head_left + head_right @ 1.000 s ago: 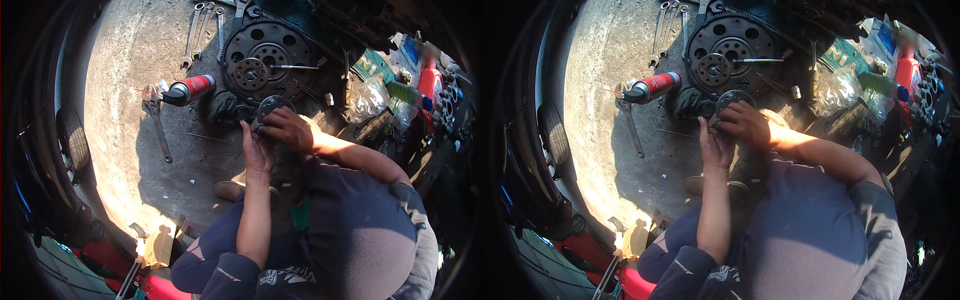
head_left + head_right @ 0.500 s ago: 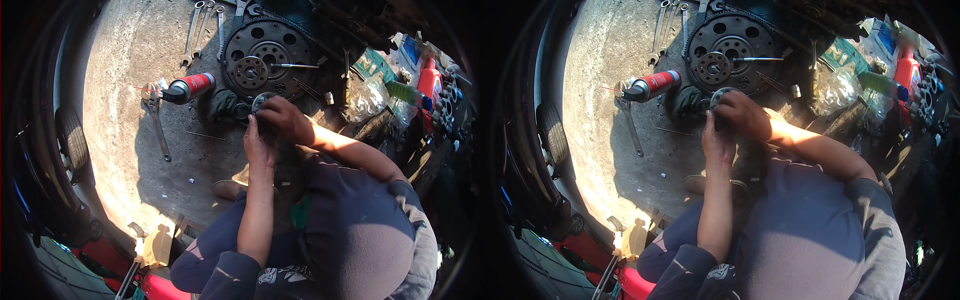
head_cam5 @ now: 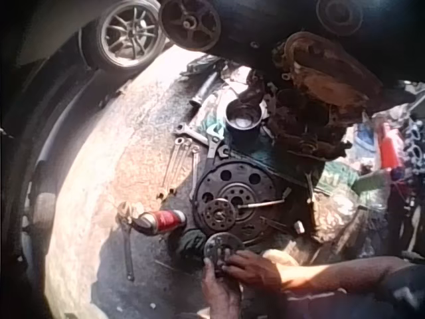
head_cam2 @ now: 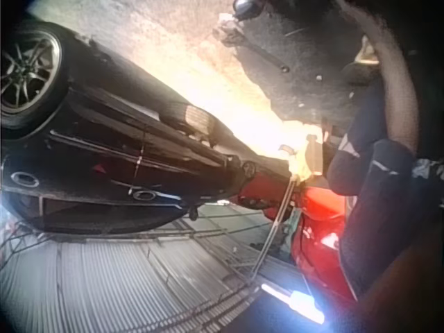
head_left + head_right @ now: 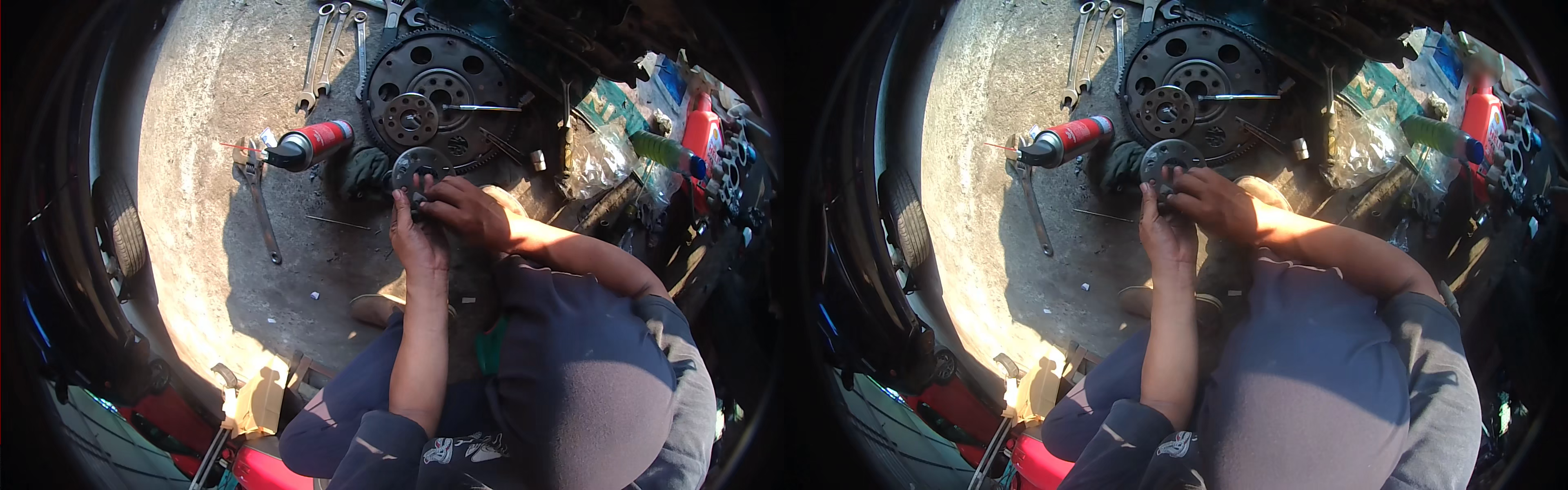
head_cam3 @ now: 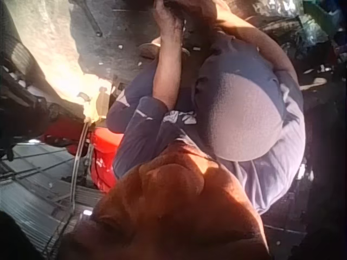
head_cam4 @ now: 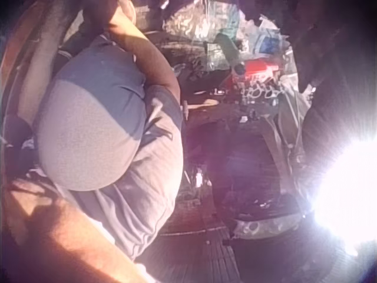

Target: Installing and tightening bolts on a car engine flywheel.

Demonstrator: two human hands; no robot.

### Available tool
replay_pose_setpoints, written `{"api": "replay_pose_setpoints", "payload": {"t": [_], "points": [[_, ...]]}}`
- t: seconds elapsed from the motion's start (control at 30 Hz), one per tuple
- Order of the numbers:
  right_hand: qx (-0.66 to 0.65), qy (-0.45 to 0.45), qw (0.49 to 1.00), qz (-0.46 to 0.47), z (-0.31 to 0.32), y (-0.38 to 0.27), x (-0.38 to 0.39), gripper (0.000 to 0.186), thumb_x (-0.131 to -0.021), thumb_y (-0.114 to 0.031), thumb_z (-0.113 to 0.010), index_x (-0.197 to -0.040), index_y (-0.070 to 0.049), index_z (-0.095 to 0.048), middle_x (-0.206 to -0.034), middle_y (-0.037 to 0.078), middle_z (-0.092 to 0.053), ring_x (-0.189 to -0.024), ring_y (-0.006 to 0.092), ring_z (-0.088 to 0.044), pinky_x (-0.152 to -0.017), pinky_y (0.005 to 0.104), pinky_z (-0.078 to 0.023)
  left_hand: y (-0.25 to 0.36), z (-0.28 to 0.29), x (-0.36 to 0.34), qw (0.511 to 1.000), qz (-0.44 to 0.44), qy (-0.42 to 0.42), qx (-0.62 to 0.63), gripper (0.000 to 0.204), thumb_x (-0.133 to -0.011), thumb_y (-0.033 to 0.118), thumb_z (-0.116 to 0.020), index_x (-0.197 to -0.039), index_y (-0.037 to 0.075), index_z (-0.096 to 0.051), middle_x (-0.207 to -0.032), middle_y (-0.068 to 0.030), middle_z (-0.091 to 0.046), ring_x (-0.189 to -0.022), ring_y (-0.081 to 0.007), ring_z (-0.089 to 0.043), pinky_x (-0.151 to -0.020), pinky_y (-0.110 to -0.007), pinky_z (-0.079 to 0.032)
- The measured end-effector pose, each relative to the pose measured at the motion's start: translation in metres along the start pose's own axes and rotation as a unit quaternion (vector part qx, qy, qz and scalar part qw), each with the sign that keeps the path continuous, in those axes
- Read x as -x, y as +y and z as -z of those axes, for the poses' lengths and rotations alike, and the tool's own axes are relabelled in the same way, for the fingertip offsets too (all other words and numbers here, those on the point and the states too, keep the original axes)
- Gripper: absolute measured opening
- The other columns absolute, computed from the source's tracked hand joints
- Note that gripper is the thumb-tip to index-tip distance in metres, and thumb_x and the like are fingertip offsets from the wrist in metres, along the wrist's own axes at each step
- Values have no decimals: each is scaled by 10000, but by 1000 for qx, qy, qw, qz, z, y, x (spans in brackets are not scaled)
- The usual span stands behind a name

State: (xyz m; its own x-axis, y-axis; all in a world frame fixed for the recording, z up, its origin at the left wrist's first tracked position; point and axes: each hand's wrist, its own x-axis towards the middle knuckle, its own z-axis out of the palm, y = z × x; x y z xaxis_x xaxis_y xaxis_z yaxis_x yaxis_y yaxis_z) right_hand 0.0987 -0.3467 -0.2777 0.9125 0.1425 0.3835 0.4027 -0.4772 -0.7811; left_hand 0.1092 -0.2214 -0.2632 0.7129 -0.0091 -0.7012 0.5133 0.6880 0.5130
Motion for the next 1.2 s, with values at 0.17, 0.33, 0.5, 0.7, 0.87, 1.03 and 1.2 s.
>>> {"api": "replay_pose_setpoints", "payload": {"t": [0.17,0.33,0.5,0.7,0.87,1.03,1.2], "points": [[-17,19,997,-73,5,14,-1,302,-728,-60,-700,-1026,-39,-650,-992,147,-602,-939,347,-615,-780,421,-513,0,-12,1,999,-5,36,30,389,-1084,311,-533,-1276,-17,-616,-1288,-143,-653,-1196,-230,-630,-1048,-354,-496],[-13,-16,1000,1,4,-4,-22,387,-790,-53,-722,-1168,-11,-650,-1108,183,-619,-993,375,-628,-837,439,-522,18,-11,1,998,-41,-29,22,445,-1087,359,-504,-1321,-8,-596,-1295,-148,-642,-1218,-233,-603,-1095,-382,-449],[-9,50,998,35,17,-28,-47,312,-797,-20,-716,-1104,-5,-662,-1073,182,-653,-995,378,-653,-844,431,-542,38,-67,35,992,-124,-23,10,376,-1066,297,-581,-1240,-23,-673,-1193,-109,-715,-1093,-166,-671,-987,-297,-515],[1,112,988,106,58,-131,-140,154,-837,18,-694,-988,11,-662,-930,168,-645,-818,349,-654,-712,416,-533,88,-88,54,962,-266,-49,-39,430,-1057,306,-583,-1343,-10,-644,-1286,-81,-692,-1150,-144,-630,-994,-282,-469],[-32,146,985,82,90,-207,-171,74,-920,-2,-679,-980,41,-674,-891,132,-644,-772,234,-659,-697,322,-503,143,-126,124,917,-374,-89,-107,400,-1073,305,-543,-1253,-29,-672,-1235,-84,-712,-1118,-137,-627,-952,-256,-464],[-43,157,965,204,109,-291,-195,124,-891,15,-658,-1010,37,-683,-917,165,-641,-833,303,-667,-737,349,-510,179,-134,173,872,-455,-178,-8,419,-1083,362,-518,-1250,10,-673,-1179,-57,-701,-1050,-129,-628,-924,-249,-479],[128,164,927,311,93,-349,-186,189,-799,-70,-695,-982,-42,-657,-996,152,-638,-946,365,-610,-820,462,-472,219,-124,227,910,-292,-231,184,327,-1059,380,-562,-1144,76,-650,-1023,-26,-648,-984,-114,-612,-854,-283,-522]]}}
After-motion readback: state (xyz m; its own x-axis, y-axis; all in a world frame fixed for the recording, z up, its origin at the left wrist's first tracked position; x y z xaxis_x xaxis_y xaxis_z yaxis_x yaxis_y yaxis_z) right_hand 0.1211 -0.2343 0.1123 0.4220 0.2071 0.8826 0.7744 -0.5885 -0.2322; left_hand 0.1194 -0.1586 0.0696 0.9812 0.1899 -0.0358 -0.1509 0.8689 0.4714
